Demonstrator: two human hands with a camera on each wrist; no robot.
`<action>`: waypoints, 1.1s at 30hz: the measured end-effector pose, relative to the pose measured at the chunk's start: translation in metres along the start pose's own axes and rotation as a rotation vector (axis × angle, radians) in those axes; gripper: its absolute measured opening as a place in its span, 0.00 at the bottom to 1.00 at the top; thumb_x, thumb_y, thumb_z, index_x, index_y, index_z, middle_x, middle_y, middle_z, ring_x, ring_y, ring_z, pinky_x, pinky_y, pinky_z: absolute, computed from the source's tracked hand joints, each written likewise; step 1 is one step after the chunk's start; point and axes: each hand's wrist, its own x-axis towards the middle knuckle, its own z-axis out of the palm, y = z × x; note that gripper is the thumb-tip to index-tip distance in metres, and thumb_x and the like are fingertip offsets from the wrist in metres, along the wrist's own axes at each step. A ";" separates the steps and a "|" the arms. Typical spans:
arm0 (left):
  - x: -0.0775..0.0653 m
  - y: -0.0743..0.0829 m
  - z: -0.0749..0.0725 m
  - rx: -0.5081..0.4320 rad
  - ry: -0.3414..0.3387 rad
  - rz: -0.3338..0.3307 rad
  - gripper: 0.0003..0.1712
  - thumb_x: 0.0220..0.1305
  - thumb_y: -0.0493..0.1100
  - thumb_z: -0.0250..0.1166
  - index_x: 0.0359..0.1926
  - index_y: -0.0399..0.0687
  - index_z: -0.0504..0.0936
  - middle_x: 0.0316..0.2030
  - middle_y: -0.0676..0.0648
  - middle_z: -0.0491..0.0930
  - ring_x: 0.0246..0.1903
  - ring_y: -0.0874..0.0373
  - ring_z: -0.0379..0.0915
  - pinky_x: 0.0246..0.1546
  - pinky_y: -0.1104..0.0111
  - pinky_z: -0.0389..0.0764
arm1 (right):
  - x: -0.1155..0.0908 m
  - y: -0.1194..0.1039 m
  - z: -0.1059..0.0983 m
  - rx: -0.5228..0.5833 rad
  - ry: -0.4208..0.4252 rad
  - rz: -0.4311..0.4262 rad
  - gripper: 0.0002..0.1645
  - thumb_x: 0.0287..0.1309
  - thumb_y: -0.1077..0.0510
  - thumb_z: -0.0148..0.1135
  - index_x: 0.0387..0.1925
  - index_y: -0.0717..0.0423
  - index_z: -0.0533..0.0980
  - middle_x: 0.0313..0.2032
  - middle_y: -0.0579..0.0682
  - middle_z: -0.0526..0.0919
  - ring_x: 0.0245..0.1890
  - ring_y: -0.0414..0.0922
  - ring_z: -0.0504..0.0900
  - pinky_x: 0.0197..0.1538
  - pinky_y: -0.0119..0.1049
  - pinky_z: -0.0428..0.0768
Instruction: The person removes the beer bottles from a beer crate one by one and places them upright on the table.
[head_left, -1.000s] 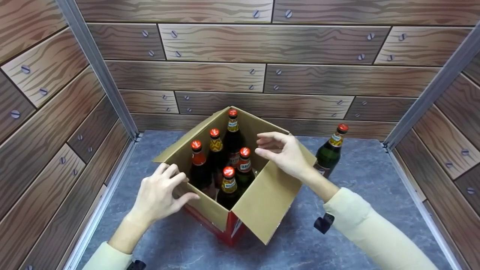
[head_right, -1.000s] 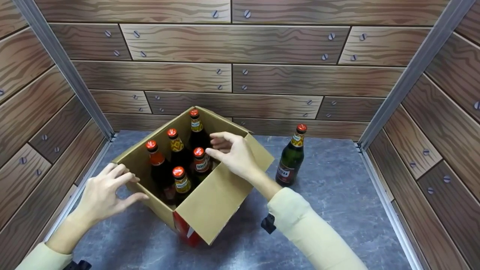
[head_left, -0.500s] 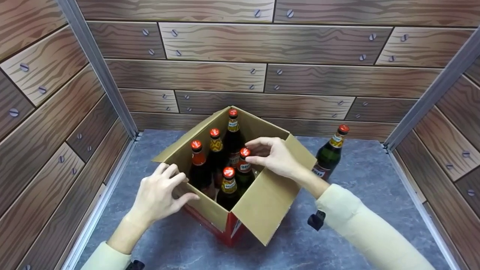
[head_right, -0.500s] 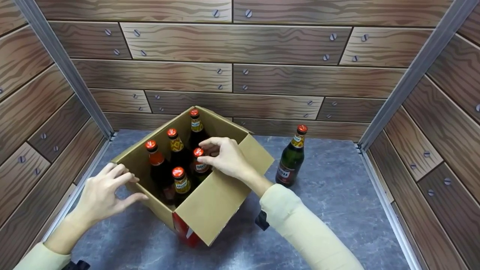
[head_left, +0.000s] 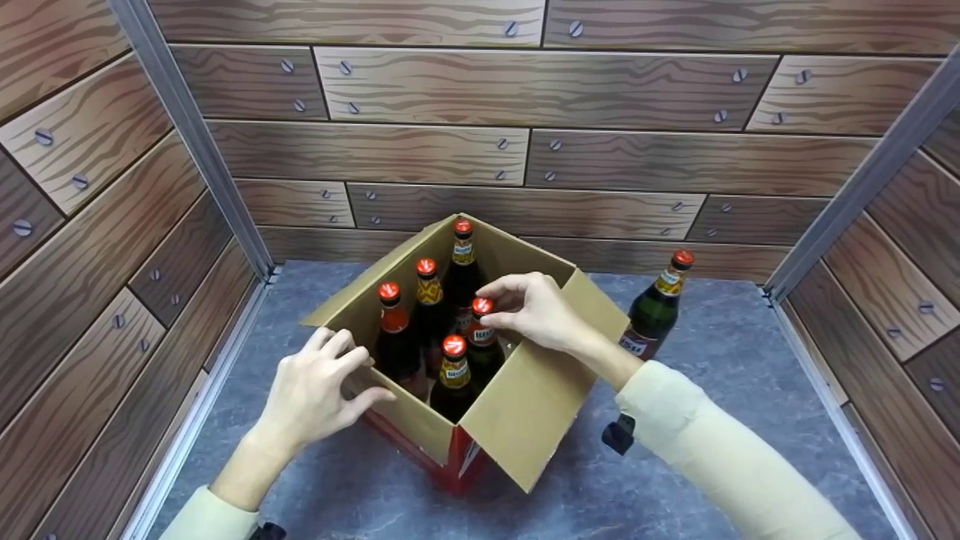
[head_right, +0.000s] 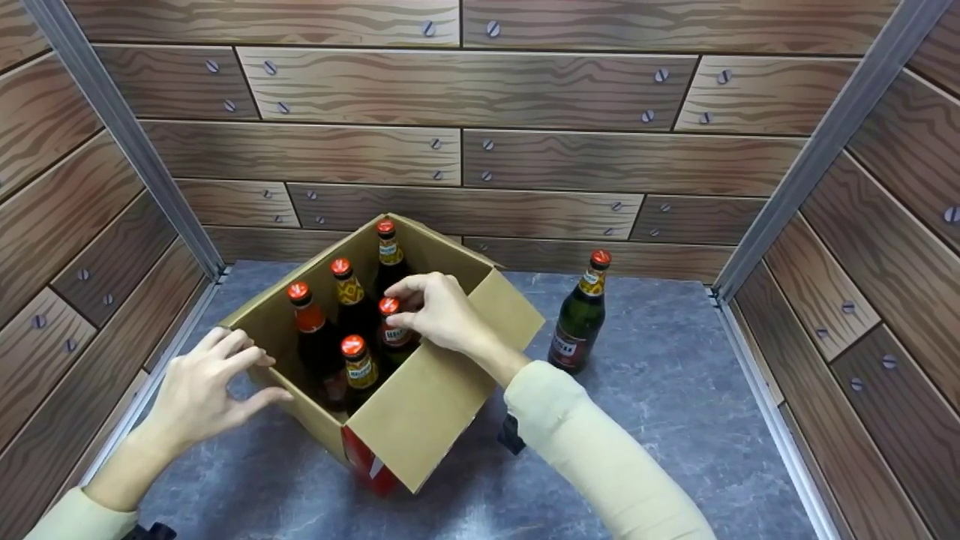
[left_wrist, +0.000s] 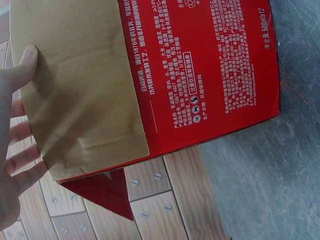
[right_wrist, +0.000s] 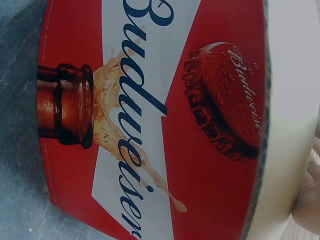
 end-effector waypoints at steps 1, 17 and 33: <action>0.000 0.000 0.000 0.002 0.000 0.000 0.29 0.48 0.71 0.76 0.32 0.54 0.81 0.31 0.52 0.75 0.34 0.54 0.75 0.14 0.63 0.75 | 0.001 0.000 0.001 -0.004 -0.005 0.000 0.19 0.55 0.64 0.78 0.50 0.61 0.87 0.43 0.58 0.92 0.39 0.44 0.91 0.44 0.23 0.82; -0.002 -0.001 0.000 0.011 -0.005 0.001 0.29 0.49 0.72 0.75 0.33 0.55 0.82 0.31 0.52 0.75 0.34 0.54 0.74 0.14 0.65 0.75 | 0.020 -0.003 0.008 -0.097 -0.097 0.011 0.23 0.50 0.61 0.82 0.51 0.53 0.89 0.45 0.51 0.94 0.43 0.36 0.88 0.49 0.27 0.80; -0.001 -0.001 0.000 0.005 -0.017 -0.012 0.29 0.48 0.72 0.76 0.32 0.56 0.82 0.30 0.53 0.74 0.34 0.54 0.74 0.14 0.64 0.74 | 0.026 -0.003 0.013 -0.087 -0.127 0.014 0.26 0.49 0.62 0.83 0.52 0.56 0.87 0.45 0.52 0.93 0.42 0.35 0.87 0.50 0.28 0.80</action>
